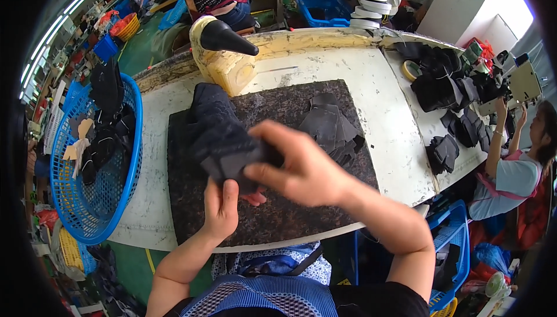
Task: Organizing and stacking black fabric shoe upper components on a factory workbench.
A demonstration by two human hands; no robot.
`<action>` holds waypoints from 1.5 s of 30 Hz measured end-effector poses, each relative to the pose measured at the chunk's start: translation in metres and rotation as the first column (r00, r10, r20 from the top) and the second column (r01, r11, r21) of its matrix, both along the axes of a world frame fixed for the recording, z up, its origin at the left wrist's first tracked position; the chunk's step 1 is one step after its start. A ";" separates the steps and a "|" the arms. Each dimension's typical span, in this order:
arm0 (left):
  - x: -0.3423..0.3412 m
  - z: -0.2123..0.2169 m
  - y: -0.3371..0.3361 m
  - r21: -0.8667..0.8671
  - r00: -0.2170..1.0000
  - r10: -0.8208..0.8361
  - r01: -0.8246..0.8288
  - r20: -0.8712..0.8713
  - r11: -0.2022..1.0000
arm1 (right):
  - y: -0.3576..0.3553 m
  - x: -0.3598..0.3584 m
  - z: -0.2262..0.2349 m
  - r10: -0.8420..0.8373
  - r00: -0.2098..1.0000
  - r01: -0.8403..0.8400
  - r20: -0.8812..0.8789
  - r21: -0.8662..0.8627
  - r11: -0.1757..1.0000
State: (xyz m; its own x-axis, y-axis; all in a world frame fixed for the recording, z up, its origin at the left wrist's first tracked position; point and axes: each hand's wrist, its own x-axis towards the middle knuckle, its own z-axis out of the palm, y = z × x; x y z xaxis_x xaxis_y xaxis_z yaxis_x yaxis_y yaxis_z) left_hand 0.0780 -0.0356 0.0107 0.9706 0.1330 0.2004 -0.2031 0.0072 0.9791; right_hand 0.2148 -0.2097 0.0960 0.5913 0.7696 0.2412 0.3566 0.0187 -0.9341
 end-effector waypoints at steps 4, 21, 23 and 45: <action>-0.005 0.003 0.032 0.300 0.966 0.199 -0.242 0.168 0.923 | -0.022 0.123 0.019 -0.254 0.945 0.257 -0.207 -0.014 0.966; 0.024 0.001 0.098 0.766 0.921 0.240 -0.388 0.307 0.513 | -0.075 0.186 -0.049 -0.533 0.718 0.622 0.447 -0.067 0.780; 0.012 0.013 0.102 0.798 0.969 0.151 -0.248 0.197 0.550 | -0.063 0.129 -0.035 -0.464 0.795 0.506 0.390 -0.007 0.862; 0.019 0.027 0.126 0.119 0.968 -0.033 0.064 -0.248 0.991 | 0.005 -0.088 -0.073 -0.235 0.776 0.354 -0.586 0.096 0.930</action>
